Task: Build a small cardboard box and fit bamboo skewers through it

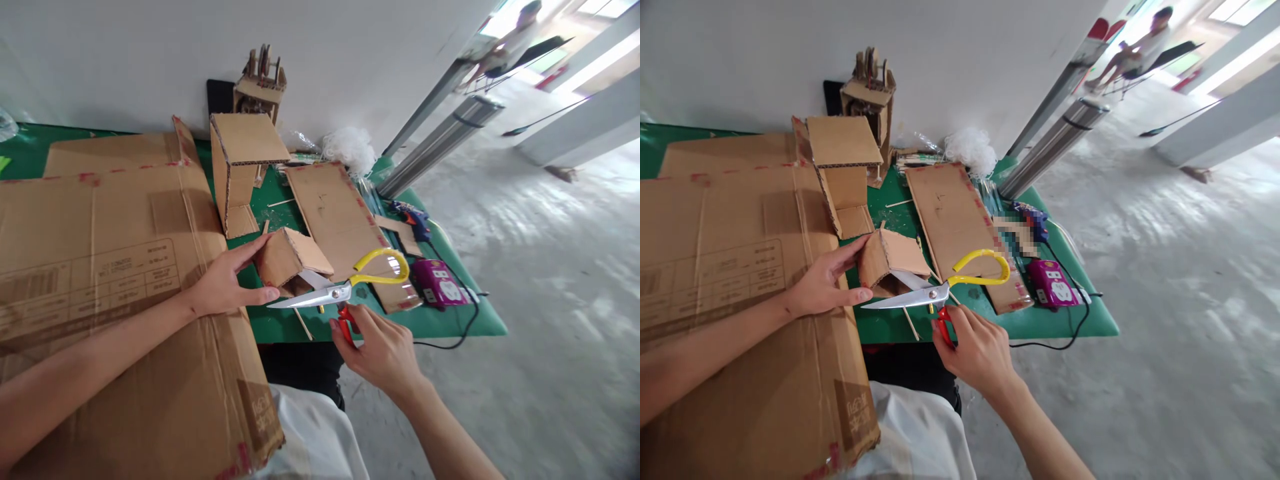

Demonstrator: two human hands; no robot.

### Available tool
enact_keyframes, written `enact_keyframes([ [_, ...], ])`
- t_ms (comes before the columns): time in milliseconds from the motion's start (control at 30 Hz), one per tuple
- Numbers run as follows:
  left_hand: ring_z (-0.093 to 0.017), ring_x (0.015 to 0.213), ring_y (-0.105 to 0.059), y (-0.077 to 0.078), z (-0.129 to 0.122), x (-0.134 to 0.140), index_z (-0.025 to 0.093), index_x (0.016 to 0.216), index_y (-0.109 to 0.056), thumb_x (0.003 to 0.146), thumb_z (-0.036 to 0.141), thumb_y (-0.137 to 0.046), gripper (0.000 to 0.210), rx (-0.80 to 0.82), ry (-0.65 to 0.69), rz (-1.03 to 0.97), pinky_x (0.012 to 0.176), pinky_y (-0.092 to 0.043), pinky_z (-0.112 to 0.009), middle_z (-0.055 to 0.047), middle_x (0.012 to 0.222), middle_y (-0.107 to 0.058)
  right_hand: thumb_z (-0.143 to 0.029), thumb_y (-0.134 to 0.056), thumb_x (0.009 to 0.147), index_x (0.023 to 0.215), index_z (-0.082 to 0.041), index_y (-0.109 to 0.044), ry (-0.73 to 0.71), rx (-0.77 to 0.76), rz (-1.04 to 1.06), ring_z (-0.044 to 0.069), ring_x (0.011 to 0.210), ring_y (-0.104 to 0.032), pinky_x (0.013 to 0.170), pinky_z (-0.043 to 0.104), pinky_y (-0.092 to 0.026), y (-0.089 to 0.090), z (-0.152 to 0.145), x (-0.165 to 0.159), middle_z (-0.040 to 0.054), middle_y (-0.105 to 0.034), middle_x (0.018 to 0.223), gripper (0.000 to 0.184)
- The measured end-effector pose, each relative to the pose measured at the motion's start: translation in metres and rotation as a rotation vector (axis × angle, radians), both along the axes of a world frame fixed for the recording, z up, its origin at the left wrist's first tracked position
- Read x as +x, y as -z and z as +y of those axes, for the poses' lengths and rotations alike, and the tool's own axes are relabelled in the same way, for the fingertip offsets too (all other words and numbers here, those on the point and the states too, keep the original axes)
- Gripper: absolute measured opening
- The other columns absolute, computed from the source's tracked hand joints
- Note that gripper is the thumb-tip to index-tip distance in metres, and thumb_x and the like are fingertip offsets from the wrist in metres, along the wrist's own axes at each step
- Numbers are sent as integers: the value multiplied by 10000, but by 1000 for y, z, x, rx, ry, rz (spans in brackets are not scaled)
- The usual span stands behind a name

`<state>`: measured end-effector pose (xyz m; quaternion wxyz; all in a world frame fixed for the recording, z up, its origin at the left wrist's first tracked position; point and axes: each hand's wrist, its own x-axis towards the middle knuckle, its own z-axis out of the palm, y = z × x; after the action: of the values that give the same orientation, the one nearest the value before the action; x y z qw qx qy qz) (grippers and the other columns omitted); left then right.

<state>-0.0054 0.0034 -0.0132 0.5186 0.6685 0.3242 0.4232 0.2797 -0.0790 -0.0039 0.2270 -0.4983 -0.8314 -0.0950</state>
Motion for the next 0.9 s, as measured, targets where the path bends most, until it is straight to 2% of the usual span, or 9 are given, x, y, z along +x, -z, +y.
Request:
enact_keyframes([
  [100,-387,1435,-467,0,0,0,283,1538,-463,687,329,-902,958,25,-1,6,1211,-365,-561,-113,1595,-456,-209,-551,919,867,-154,-609,-8,-38,13,121,549,-622,526,227,-426,-3,-1,1,9,-667,666,96],
  [267,-398,1421,-482,-1,2,-1,285,1522,-489,645,282,-924,978,58,-3,39,1207,-372,-564,-115,1565,-496,-220,-530,928,822,-185,-552,-104,-255,118,95,510,-549,510,207,-406,-10,-3,3,-19,-602,644,114],
  [333,-392,1419,-486,0,2,-1,296,1522,-487,647,272,-922,978,61,5,26,1207,-373,-562,-106,1567,-495,-219,-533,928,817,-185,-552,-93,-238,116,93,509,-548,514,205,-407,-10,-4,3,-22,-600,641,118],
  [467,-384,1451,-447,3,1,-1,300,1537,-463,687,286,-900,956,25,17,2,1226,-335,-563,-95,1605,-442,-196,-564,904,853,-162,-612,-16,-52,48,108,536,-604,527,217,-408,-7,-4,-1,-9,-644,650,78],
  [533,-385,1457,-438,3,1,-1,296,1539,-460,692,297,-897,953,7,8,-5,1230,-330,-559,-96,1615,-427,-189,-570,899,862,-155,-622,2,-17,27,117,557,-624,535,222,-411,-8,-3,-2,-3,-652,656,73],
  [600,-384,1454,-442,3,2,-2,293,1538,-462,684,299,-902,960,22,3,-1,1232,-329,-552,-99,1611,-432,-195,-557,913,864,-156,-606,-33,-66,46,109,544,-605,528,219,-408,-11,-3,0,-8,-636,654,80],
  [767,-383,1437,-463,2,5,-3,314,1539,-459,671,292,-903,976,123,21,89,1237,-314,-557,-89,1591,-466,-249,-520,960,803,-195,-511,-124,-340,102,91,497,-506,505,212,-396,-20,-4,6,-36,-552,635,167],
  [900,-377,1415,-491,2,4,-2,316,1533,-467,676,303,-903,961,102,29,52,1221,-362,-522,-83,1581,-482,-224,-525,951,835,-185,-533,-81,-236,80,100,520,-534,518,219,-397,-19,-7,4,-26,-566,652,123],
])
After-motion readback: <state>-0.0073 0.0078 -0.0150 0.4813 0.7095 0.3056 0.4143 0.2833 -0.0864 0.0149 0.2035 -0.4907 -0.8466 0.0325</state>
